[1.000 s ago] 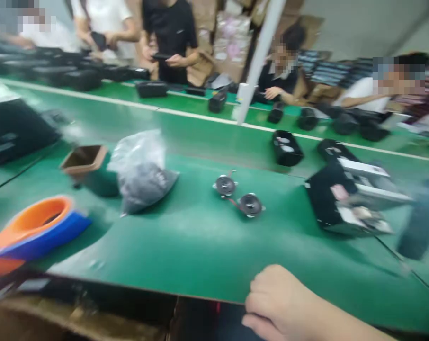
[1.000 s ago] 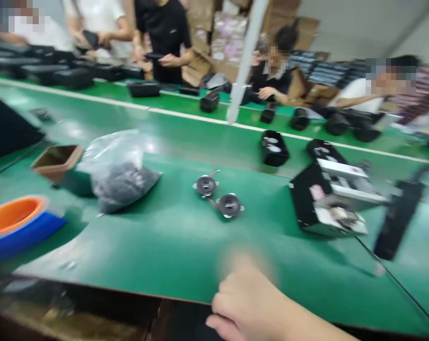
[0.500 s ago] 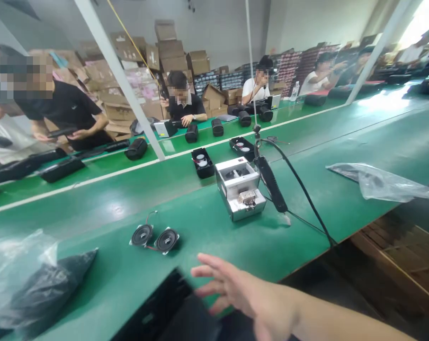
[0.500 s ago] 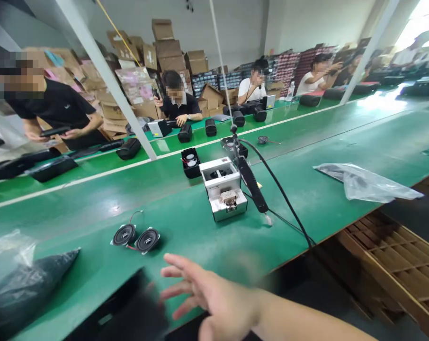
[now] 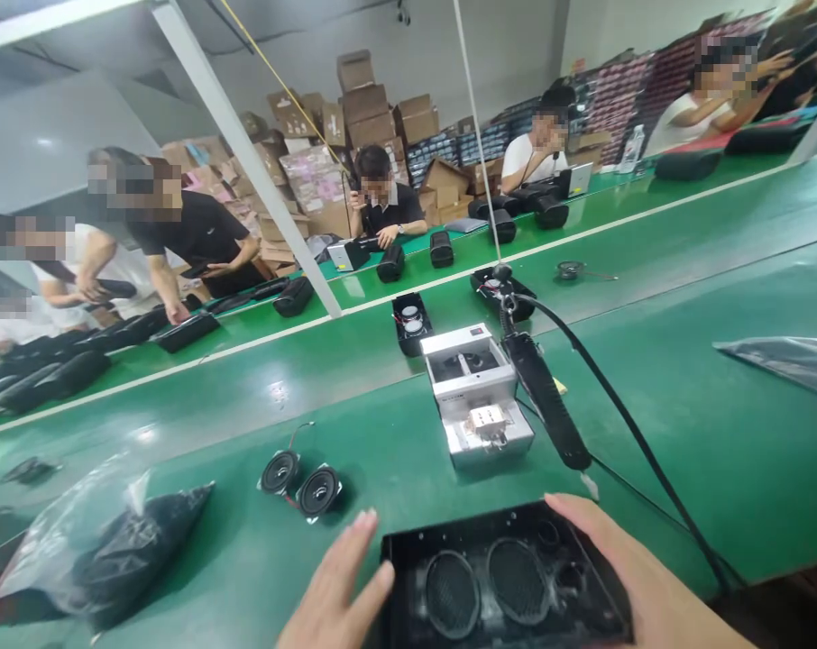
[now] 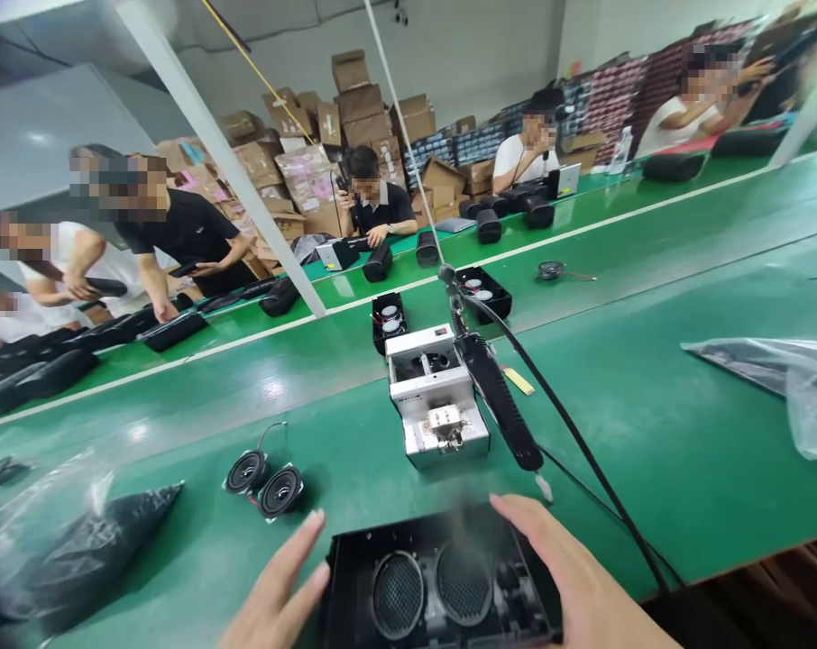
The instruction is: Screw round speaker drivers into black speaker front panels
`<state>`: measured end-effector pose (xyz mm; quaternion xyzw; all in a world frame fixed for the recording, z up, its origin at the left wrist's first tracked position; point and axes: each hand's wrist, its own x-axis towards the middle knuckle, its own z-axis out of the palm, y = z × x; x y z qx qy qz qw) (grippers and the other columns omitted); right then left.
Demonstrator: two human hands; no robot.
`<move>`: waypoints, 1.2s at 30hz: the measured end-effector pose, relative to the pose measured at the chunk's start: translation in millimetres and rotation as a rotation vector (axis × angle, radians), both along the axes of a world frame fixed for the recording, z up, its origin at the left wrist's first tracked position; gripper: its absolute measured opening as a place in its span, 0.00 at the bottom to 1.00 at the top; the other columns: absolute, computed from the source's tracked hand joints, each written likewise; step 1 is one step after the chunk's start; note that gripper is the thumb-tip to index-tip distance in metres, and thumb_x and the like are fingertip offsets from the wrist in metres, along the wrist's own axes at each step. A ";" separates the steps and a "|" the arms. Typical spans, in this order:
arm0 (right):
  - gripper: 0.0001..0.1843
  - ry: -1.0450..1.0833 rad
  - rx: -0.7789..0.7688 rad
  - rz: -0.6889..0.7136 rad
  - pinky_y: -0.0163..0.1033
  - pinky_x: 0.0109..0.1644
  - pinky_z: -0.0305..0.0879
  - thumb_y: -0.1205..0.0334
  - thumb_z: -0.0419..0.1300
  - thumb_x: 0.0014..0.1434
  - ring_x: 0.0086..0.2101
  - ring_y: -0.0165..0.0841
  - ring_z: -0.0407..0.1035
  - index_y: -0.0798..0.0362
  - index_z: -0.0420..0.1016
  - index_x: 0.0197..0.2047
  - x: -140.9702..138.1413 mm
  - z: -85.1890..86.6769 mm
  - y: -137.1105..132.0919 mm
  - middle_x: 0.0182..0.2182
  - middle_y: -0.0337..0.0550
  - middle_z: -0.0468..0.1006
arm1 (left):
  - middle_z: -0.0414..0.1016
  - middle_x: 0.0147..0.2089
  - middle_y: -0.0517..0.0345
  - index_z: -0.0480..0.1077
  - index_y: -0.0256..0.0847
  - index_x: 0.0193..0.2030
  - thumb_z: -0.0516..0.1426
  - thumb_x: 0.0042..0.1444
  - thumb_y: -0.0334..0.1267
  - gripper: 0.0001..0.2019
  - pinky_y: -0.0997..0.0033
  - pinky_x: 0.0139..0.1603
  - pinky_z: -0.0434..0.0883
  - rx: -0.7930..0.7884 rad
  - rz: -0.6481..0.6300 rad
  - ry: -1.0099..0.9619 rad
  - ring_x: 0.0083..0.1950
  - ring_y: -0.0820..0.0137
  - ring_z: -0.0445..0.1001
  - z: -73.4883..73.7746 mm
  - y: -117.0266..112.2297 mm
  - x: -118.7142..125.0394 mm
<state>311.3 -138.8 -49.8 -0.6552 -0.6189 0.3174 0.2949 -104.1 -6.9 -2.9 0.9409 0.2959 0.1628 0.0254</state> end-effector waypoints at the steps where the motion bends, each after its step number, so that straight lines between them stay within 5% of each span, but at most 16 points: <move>1: 0.64 -0.064 0.095 0.014 0.60 0.74 0.67 0.57 0.79 0.48 0.71 0.61 0.65 0.40 0.52 0.81 -1.4 -1.4 2.3 0.76 0.56 0.65 | 0.48 0.86 0.41 0.45 0.62 0.84 0.75 0.50 0.33 0.62 0.43 0.72 0.74 -0.020 0.042 0.038 0.81 0.41 0.61 13.4 10.9 -6.4; 3: 0.65 -0.161 0.276 0.036 0.56 0.67 0.77 0.58 0.81 0.45 0.66 0.61 0.72 0.41 0.54 0.80 -4.5 -0.8 7.2 0.72 0.57 0.71 | 0.49 0.86 0.40 0.49 0.54 0.84 0.75 0.48 0.46 0.60 0.38 0.74 0.70 -0.092 0.242 0.105 0.81 0.36 0.59 36.7 38.3 -13.3; 5: 0.68 -0.228 0.349 0.036 0.56 0.62 0.81 0.63 0.81 0.44 0.64 0.60 0.75 0.40 0.51 0.81 -7.5 2.1 11.4 0.70 0.56 0.74 | 0.61 0.82 0.43 0.55 0.50 0.82 0.64 0.60 0.51 0.45 0.36 0.77 0.64 -0.166 0.493 0.052 0.80 0.41 0.62 48.7 66.7 -9.8; 7: 0.72 -0.257 0.355 0.022 0.58 0.60 0.82 0.63 0.82 0.42 0.65 0.62 0.74 0.40 0.47 0.82 -9.6 4.4 13.6 0.72 0.58 0.71 | 0.73 0.73 0.38 0.62 0.42 0.78 0.58 0.64 0.53 0.38 0.36 0.72 0.69 -0.201 0.607 0.015 0.74 0.40 0.71 49.5 88.8 1.1; 10: 0.75 -0.216 0.377 -0.027 0.62 0.59 0.82 0.46 0.85 0.42 0.67 0.66 0.70 0.44 0.48 0.83 -10.0 3.1 11.4 0.74 0.63 0.67 | 0.83 0.60 0.42 0.75 0.42 0.67 0.61 0.57 0.53 0.32 0.42 0.62 0.77 -0.274 0.682 -0.051 0.62 0.39 0.80 44.9 102.4 15.4; 13: 0.65 -0.146 0.473 -0.118 0.59 0.59 0.82 0.22 0.68 0.55 0.64 0.61 0.75 0.52 0.52 0.81 -8.2 -0.3 2.3 0.71 0.67 0.70 | 0.84 0.57 0.42 0.76 0.43 0.62 0.64 0.52 0.57 0.33 0.46 0.53 0.80 -0.346 0.796 -0.212 0.58 0.38 0.82 51.9 99.4 14.2; 15: 0.49 -0.116 0.586 -0.181 0.53 0.60 0.83 0.27 0.57 0.68 0.61 0.52 0.78 0.54 0.57 0.77 -8.4 1.4 -5.9 0.65 0.64 0.75 | 0.85 0.54 0.41 0.72 0.40 0.63 0.56 0.57 0.64 0.35 0.51 0.40 0.82 -0.435 0.832 -0.349 0.50 0.43 0.85 64.5 90.7 11.5; 17: 0.31 -0.104 0.720 -0.212 0.48 0.61 0.83 0.47 0.60 0.74 0.60 0.45 0.79 0.53 0.64 0.73 -12.3 10.1 -13.0 0.59 0.59 0.79 | 0.86 0.48 0.44 0.69 0.40 0.62 0.47 0.62 0.65 0.35 0.56 0.28 0.79 -0.672 0.802 -0.551 0.36 0.51 0.84 79.8 72.5 17.9; 20: 0.31 -0.135 0.882 -0.156 0.47 0.61 0.82 0.68 0.67 0.66 0.60 0.44 0.78 0.44 0.71 0.69 -25.4 38.9 -13.3 0.59 0.50 0.81 | 0.84 0.37 0.51 0.74 0.42 0.57 0.57 0.61 0.61 0.27 0.64 0.24 0.73 -1.335 0.699 -0.936 0.22 0.64 0.73 98.1 28.5 52.8; 23: 0.29 -0.267 0.984 0.098 0.49 0.63 0.82 0.70 0.68 0.65 0.59 0.41 0.79 0.35 0.76 0.65 -43.6 81.7 4.2 0.58 0.42 0.84 | 0.80 0.30 0.53 0.78 0.43 0.51 0.57 0.65 0.63 0.25 0.72 0.21 0.67 -1.700 0.525 -0.799 0.22 0.67 0.72 103.6 -11.9 101.0; 26: 0.20 -0.329 0.908 0.437 0.42 0.64 0.81 0.66 0.65 0.70 0.59 0.36 0.80 0.39 0.79 0.62 -59.9 122.0 27.8 0.56 0.38 0.86 | 0.80 0.36 0.56 0.80 0.42 0.42 0.63 0.65 0.59 0.20 0.71 0.39 0.76 -1.724 0.382 -0.768 0.36 0.67 0.76 99.4 -31.3 131.6; 29: 0.15 -0.347 0.778 0.622 0.42 0.55 0.83 0.60 0.58 0.77 0.53 0.38 0.82 0.43 0.79 0.62 -67.5 141.3 39.3 0.55 0.40 0.87 | 0.78 0.40 0.56 0.78 0.41 0.39 0.62 0.68 0.61 0.23 0.71 0.48 0.74 -1.761 0.304 -0.784 0.42 0.67 0.75 88.7 -37.5 135.8; 33: 0.15 -0.423 0.767 0.530 0.44 0.45 0.85 0.61 0.52 0.78 0.42 0.40 0.84 0.51 0.76 0.60 -60.9 130.0 33.6 0.48 0.48 0.88 | 0.78 0.41 0.55 0.75 0.45 0.55 0.57 0.67 0.71 0.30 0.70 0.43 0.73 -1.925 0.169 -0.735 0.38 0.68 0.76 69.7 -45.0 118.8; 36: 0.16 -0.442 0.805 0.399 0.47 0.40 0.84 0.63 0.58 0.72 0.39 0.43 0.83 0.56 0.72 0.61 -53.0 115.7 28.5 0.43 0.54 0.87 | 0.82 0.40 0.55 0.68 0.49 0.65 0.70 0.60 0.59 0.32 0.75 0.36 0.68 -1.873 0.144 -0.614 0.36 0.68 0.78 61.5 -49.8 106.4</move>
